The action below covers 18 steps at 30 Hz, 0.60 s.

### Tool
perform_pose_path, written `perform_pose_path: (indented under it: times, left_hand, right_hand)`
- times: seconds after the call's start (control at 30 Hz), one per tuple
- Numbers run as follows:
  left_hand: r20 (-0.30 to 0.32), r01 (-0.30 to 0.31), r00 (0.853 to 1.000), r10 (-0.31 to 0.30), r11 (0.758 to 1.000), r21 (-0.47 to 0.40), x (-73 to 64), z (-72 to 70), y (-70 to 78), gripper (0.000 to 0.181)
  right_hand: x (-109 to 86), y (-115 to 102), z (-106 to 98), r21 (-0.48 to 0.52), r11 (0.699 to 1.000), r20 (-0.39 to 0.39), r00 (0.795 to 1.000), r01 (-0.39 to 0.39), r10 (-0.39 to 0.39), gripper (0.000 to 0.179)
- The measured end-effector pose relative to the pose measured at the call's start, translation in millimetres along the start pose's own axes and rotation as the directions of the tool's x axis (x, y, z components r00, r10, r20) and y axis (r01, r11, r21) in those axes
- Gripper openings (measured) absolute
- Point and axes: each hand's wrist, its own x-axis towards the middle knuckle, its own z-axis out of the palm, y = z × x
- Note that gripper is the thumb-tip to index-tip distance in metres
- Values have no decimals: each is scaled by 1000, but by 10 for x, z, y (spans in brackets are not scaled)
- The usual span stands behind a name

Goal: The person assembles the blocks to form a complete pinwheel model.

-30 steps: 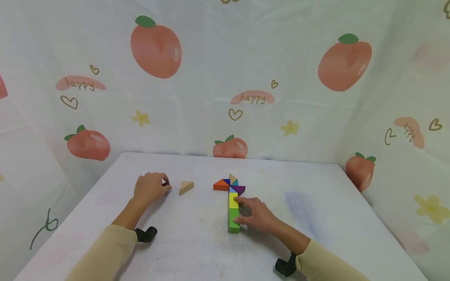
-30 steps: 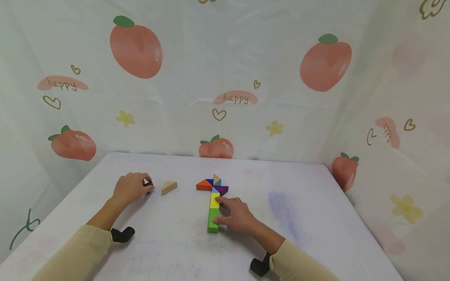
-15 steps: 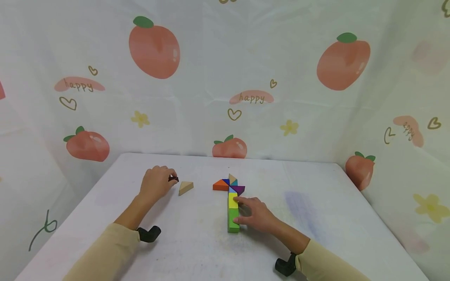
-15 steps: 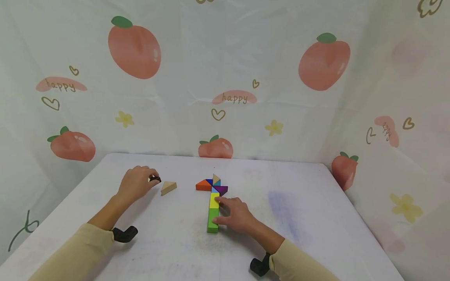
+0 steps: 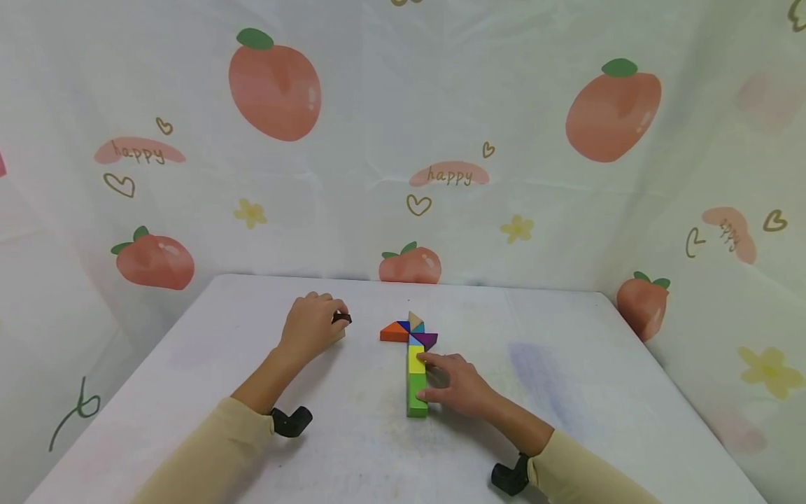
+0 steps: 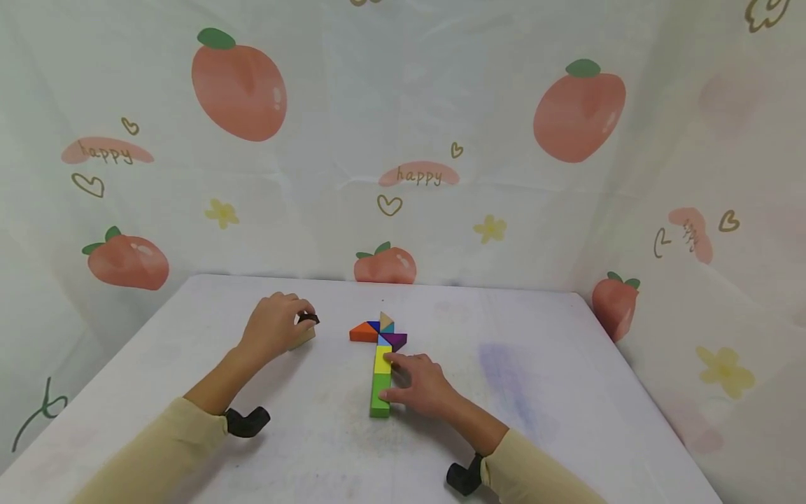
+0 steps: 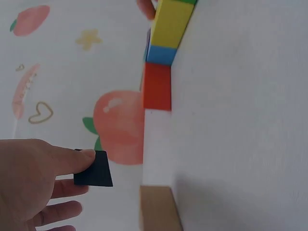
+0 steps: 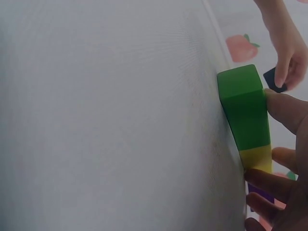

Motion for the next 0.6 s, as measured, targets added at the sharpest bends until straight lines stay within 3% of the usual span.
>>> perform_pose_path:
  times: [0.3, 0.6]
  left_hand:
    - [41, -35, 999, 34, 999, 30, 29, 215, 244, 13]
    - [105, -17, 994, 14, 1000, 26, 65, 400, 482, 18]
  right_hand:
    - [3, -27, 4, 2, 1000, -2, 1000, -2, 2, 71]
    - [6, -17, -3, -10, 1000, -7, 1000, -9, 9, 71]
